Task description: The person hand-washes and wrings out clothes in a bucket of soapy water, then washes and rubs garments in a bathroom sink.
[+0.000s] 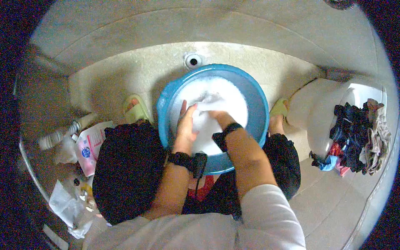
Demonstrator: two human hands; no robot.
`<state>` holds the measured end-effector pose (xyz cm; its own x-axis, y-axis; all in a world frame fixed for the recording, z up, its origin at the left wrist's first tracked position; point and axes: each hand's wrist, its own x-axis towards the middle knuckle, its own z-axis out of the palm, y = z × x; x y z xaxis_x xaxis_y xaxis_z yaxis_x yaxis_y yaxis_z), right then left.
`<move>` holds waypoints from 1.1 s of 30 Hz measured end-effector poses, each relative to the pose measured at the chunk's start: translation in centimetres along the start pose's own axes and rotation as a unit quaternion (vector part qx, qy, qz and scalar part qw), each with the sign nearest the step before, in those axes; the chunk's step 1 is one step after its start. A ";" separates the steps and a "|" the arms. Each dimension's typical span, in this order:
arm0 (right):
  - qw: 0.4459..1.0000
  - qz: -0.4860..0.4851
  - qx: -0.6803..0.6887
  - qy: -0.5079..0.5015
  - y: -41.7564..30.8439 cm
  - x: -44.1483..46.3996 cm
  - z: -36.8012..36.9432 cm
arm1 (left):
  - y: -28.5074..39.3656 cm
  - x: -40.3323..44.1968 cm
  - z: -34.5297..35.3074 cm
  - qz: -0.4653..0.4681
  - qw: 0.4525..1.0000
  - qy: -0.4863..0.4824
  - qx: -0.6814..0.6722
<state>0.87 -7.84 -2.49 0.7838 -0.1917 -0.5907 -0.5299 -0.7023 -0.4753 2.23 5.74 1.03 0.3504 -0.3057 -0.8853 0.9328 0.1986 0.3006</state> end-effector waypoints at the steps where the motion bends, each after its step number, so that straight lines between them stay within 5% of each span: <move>1: 0.997 -0.037 -0.050 0.052 -0.3 -0.2 -1.9 | 0.2 -0.2 0.3 0.001 1.000 -0.004 0.000; 4: 0.977 -0.208 0.002 0.044 -3.9 -5.0 -7.9 | 0.2 -0.5 1.7 -0.061 0.995 -0.021 -0.081; 5: 0.974 -0.228 0.007 0.017 -4.9 -7.0 -8.7 | 0.4 -0.5 1.4 -0.066 0.985 -0.105 -0.124; 7: 0.962 -0.271 0.038 -0.020 -8.3 -10.6 -9.7 | 1.9 -3.1 3.0 0.080 0.943 -0.228 -0.230; 8: 0.956 -0.275 0.086 -0.050 -9.4 -11.7 -9.3 | 1.3 -1.9 2.0 -0.026 0.871 -0.350 -0.345; 9: 0.951 -0.289 0.100 -0.034 -10.3 -11.8 -8.3 | 2.7 -3.2 2.4 -0.051 0.840 -0.374 -0.391; 12: 0.937 -0.327 0.120 0.015 -11.2 -11.0 -4.9 | 0.6 -0.3 1.1 0.013 0.860 -0.375 -0.344; 15: 0.942 -0.312 0.107 0.060 -10.4 -9.3 -3.2 | -1.0 0.2 0.3 0.182 0.950 -0.243 -0.076; 17: 0.957 -0.222 0.101 0.159 -9.8 -7.4 -3.2 | -2.5 0.8 -0.3 0.278 0.945 -0.133 0.112; 19: 0.950 -0.213 0.079 0.213 -6.2 -3.9 -3.2 | -2.7 2.1 -0.3 0.180 0.968 -0.146 0.097; 20: 0.972 -0.110 0.092 0.185 -5.5 -3.6 -4.5 | -2.9 2.8 -0.3 0.131 0.976 -0.150 0.090; 21: 0.983 -0.008 0.101 0.156 -4.8 -3.5 -5.9 | -1.7 1.9 0.3 0.266 0.834 -0.146 0.460; 23: 0.987 0.014 0.018 0.157 -0.8 -2.7 -5.8 | -0.6 0.7 2.4 0.062 0.975 -0.026 0.214; 25: 0.975 0.094 0.035 0.200 3.6 -1.7 -5.1 | -0.9 -0.5 1.5 0.055 0.997 -0.051 -0.013; 26: 0.953 0.171 0.054 0.243 4.5 -0.9 -4.8 | 0.5 -1.5 1.1 0.002 0.999 -0.020 0.030; 27: 0.934 0.094 0.043 0.343 3.3 -2.1 -4.9 | 0.1 -0.6 0.6 0.003 0.999 -0.018 0.029; 29: 0.968 -0.034 -0.056 0.243 4.1 -2.3 -1.2 | -1.5 1.9 -0.2 0.126 0.991 0.042 0.023; 31: 0.973 -0.053 -0.226 0.019 2.4 -2.1 4.1 | -0.8 0.3 0.4 0.120 0.991 0.050 0.017; 33: 0.978 -0.057 -0.189 0.070 1.1 -3.1 6.4 | 0.2 -0.5 1.0 0.056 0.996 0.057 0.038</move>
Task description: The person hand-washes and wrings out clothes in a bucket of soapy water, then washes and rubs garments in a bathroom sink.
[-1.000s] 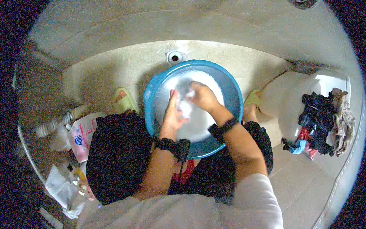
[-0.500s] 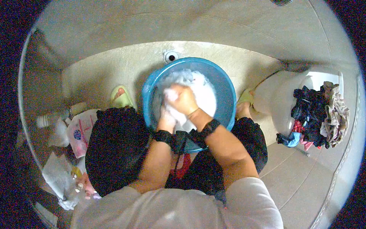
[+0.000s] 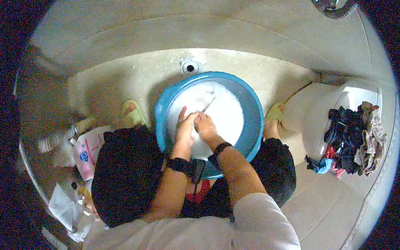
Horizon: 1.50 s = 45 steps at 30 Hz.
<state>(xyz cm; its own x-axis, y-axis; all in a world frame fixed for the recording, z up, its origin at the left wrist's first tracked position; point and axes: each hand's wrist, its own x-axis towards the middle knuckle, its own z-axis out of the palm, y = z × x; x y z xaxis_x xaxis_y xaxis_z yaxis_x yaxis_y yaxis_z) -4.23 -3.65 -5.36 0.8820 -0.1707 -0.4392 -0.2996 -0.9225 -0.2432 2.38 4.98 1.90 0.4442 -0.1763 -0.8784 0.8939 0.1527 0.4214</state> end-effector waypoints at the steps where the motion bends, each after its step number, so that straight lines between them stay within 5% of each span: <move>1: 0.999 0.029 0.017 -0.019 0.5 0.8 0.4 | -0.7 0.9 -0.4 0.018 0.998 -0.053 -0.021; 4: 0.990 0.075 0.119 -0.029 5.4 4.9 -1.1 | 0.9 -0.4 -0.8 -0.059 0.997 -0.051 -0.021; 6: 0.987 -0.005 0.154 0.050 5.8 4.9 -6.4 | 1.5 -0.6 -0.6 -0.103 0.992 -0.072 -0.001; 9: 0.952 -0.176 0.250 0.003 0.4 0.7 -16.8 | -0.8 0.8 0.3 -0.142 0.964 -0.143 -0.175; 12: 0.908 -0.267 0.320 -0.030 -3.6 -2.7 -19.2 | 0.0 0.0 0.6 -0.016 0.865 -0.357 -0.353; 17: 0.908 -0.261 0.328 0.017 -8.3 -3.2 -16.3 | 2.2 -2.1 -0.6 -0.020 0.839 -0.366 -0.403; 19: 0.952 -0.197 0.220 0.083 -8.5 -2.1 -15.4 | 2.1 -2.0 -0.6 -0.023 0.843 -0.356 -0.403; 22: 0.926 -0.188 0.269 0.186 -7.3 0.3 -13.4 | 1.7 -1.9 0.3 -0.026 0.871 -0.301 -0.388; 24: 0.945 -0.027 0.299 0.130 -4.2 2.3 -12.9 | 0.9 -1.3 1.2 -0.021 0.917 -0.204 -0.341; 25: 0.957 0.031 0.265 0.118 -2.0 2.9 -12.3 | -3.0 2.0 0.4 0.079 0.968 -0.176 -0.158; 27: 0.964 0.088 0.227 0.103 0.8 3.6 -11.1 | -5.4 4.2 0.5 0.077 0.985 -0.139 -0.072; 28: 0.964 0.133 0.201 0.108 1.7 3.5 -10.6 | -3.7 2.2 1.3 -0.024 0.975 -0.135 -0.173; 32: 0.902 0.290 0.237 0.213 5.8 3.2 -8.3 | -1.5 0.8 0.1 0.019 0.999 0.017 -0.042; 34: 0.940 0.167 0.204 0.218 4.2 2.2 -5.7 | -2.4 2.5 -0.9 0.084 0.991 0.038 -0.097; 36: 0.985 -0.010 0.089 0.147 2.1 0.8 -1.4 | -2.0 2.0 -1.1 0.049 0.995 0.063 -0.063; 38: 0.997 -0.018 0.073 0.024 1.0 0.6 0.1 | -1.3 1.9 -0.9 0.024 0.995 0.086 -0.035; 40: 0.966 0.169 0.083 -0.175 1.8 2.9 -1.3 | -1.1 1.6 -0.9 0.003 0.999 0.032 -0.042; 42: 0.997 -0.070 0.030 0.011 14.1 5.7 8.4 | 0.5 0.0 -0.6 -0.014 0.998 0.007 -0.058; 44: 0.948 0.011 0.312 0.063 6.8 4.4 -5.5 | 1.2 -0.6 -0.1 -0.030 0.997 -0.022 -0.074; 45: 0.945 -0.034 0.316 0.076 4.4 2.7 -9.2 | 1.0 -0.5 0.5 -0.071 0.988 -0.045 -0.129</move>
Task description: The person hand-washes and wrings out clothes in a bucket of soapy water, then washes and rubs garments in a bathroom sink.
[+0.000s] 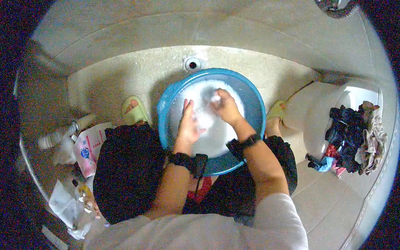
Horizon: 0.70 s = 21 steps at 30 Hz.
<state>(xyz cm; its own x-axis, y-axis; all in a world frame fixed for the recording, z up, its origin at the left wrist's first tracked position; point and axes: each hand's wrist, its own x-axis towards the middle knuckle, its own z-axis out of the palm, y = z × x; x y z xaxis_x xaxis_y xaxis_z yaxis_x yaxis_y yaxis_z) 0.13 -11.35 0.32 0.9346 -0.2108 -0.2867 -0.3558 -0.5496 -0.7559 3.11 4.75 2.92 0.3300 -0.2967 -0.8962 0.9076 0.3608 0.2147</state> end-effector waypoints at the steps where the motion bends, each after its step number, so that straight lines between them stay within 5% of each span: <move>1: 0.999 -0.046 0.008 -0.003 -4.3 -1.1 -1.7 | -0.3 0.1 0.2 -0.042 0.997 -0.021 -0.054; 2: 0.996 -0.070 0.043 -0.026 -7.7 -2.6 -2.4 | -0.8 0.8 -0.1 -0.063 0.993 -0.070 -0.076; 3: 0.992 -0.094 0.075 -0.048 -10.2 -3.9 -2.6 | 0.0 -0.3 0.4 -0.018 0.959 -0.239 -0.154; 6: 0.983 -0.153 0.050 -0.088 -14.0 -5.9 -1.0 | 0.4 1.4 0.1 -0.098 0.879 -0.386 -0.261; 8: 0.992 -0.118 0.042 -0.027 -14.8 -5.9 1.2 | 0.2 1.1 -0.1 -0.083 0.898 -0.353 -0.247; 11: 0.996 -0.087 0.009 0.003 -14.6 -4.1 2.8 | -2.2 3.0 -2.1 0.126 0.921 -0.322 -0.179; 12: 0.999 -0.054 0.001 0.010 -14.0 -3.4 3.1 | -2.6 2.9 -2.2 0.222 0.937 -0.269 -0.033; 14: 0.996 -0.073 -0.015 0.056 -11.6 -1.7 3.3 | -2.2 1.2 -1.6 0.362 0.882 -0.081 0.292; 15: 0.999 -0.006 -0.014 0.048 -10.5 -0.5 2.3 | -0.5 -2.1 0.0 0.324 0.855 0.001 0.406; 16: 0.985 0.139 -0.065 0.073 -10.1 0.6 0.7 | -3.2 3.4 -0.4 0.376 0.721 -0.001 0.582; 17: 0.984 0.148 -0.033 0.097 -7.3 0.9 -0.1 | 0.2 -1.8 1.7 0.228 0.739 -0.050 0.631; 18: 0.976 0.166 -0.092 0.106 -6.4 0.6 -1.0 | -0.7 -1.4 1.8 0.135 0.929 -0.075 0.335; 19: 0.967 0.185 -0.120 0.128 -5.5 0.1 -1.8 | -1.7 -0.7 1.9 0.022 0.995 -0.092 -0.011; 20: 0.964 0.212 -0.100 0.127 -3.3 -0.4 -3.0 | -2.0 -0.1 1.5 0.021 0.981 -0.193 0.028; 21: 0.951 0.255 -0.060 0.167 -3.7 -1.3 -4.0 | -2.3 0.2 1.2 0.018 0.981 -0.191 0.027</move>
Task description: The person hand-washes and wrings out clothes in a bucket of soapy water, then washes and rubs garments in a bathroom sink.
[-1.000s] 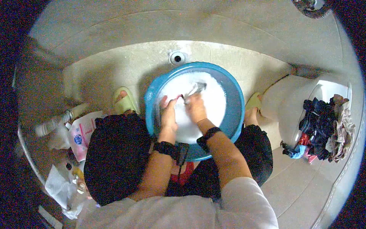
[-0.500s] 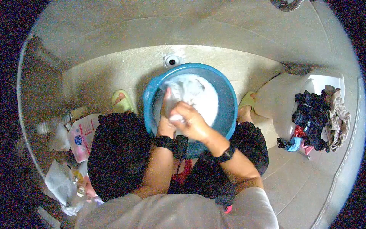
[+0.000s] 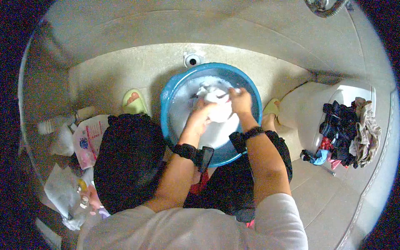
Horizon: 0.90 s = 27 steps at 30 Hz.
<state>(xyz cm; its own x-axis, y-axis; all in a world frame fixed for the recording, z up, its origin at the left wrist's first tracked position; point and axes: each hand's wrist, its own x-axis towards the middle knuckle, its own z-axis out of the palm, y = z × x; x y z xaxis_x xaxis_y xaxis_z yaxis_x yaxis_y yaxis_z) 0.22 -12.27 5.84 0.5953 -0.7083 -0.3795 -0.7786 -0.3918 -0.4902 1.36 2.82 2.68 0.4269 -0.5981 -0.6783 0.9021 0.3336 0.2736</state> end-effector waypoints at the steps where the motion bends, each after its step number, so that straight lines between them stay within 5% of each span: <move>1: 0.992 -0.031 0.092 0.077 1.3 0.6 0.2 | -0.1 0.1 -0.2 0.045 0.983 0.044 0.175; 3: 0.980 -0.024 0.193 0.047 3.2 0.1 -1.2 | -0.3 0.0 -0.6 0.081 0.875 0.065 0.472; 4: 0.978 -0.052 0.200 0.027 3.2 -0.5 -1.5 | 1.5 -2.3 1.5 0.007 0.802 0.097 0.589; 6: 0.981 -0.088 0.173 0.021 1.9 -2.3 -1.1 | 1.9 -3.2 2.6 0.038 0.732 0.055 0.678; 7: 0.950 -0.066 0.305 -0.027 -0.7 -4.0 -1.3 | 1.9 -3.4 2.7 0.036 0.730 0.049 0.680; 10: 0.852 0.055 0.515 -0.081 -3.7 -5.7 -2.1 | 1.3 -3.6 3.3 0.244 0.723 0.018 0.646; 14: 0.796 0.079 0.567 -0.195 -3.2 -5.8 -2.5 | 1.5 -3.3 3.4 0.313 0.726 0.028 0.612; 16: 0.839 0.053 0.517 -0.159 -4.1 -6.9 -2.4 | 1.7 -2.8 3.1 0.184 0.797 0.029 0.575; 19: 0.981 -0.135 0.117 -0.083 -4.4 -8.2 -2.1 | -0.1 -1.4 2.3 0.193 0.794 0.001 0.577; 20: 0.979 -0.193 0.039 -0.050 -4.2 -8.4 -2.2 | -0.5 -1.2 2.0 0.188 0.805 -0.014 0.563; 22: 0.977 -0.208 -0.038 -0.039 -5.0 -9.1 -2.9 | 0.7 -2.7 3.0 0.159 0.827 -0.013 0.539; 24: 0.980 -0.193 -0.021 -0.038 -3.4 -8.7 -2.8 | 0.7 -2.5 2.8 0.172 0.810 -0.136 0.544; 27: 0.987 -0.158 0.024 -0.025 -1.6 -8.3 -3.1 | 0.0 -2.0 2.5 0.124 0.822 -0.179 0.525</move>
<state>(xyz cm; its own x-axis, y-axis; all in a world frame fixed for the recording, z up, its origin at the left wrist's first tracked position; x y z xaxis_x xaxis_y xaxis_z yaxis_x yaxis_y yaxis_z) -4.14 -7.58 12.23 0.8168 -0.5247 -0.2399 -0.5432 -0.5591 -0.6264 0.65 2.22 5.76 0.4282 -0.8452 -0.3198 0.2599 -0.2238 0.9394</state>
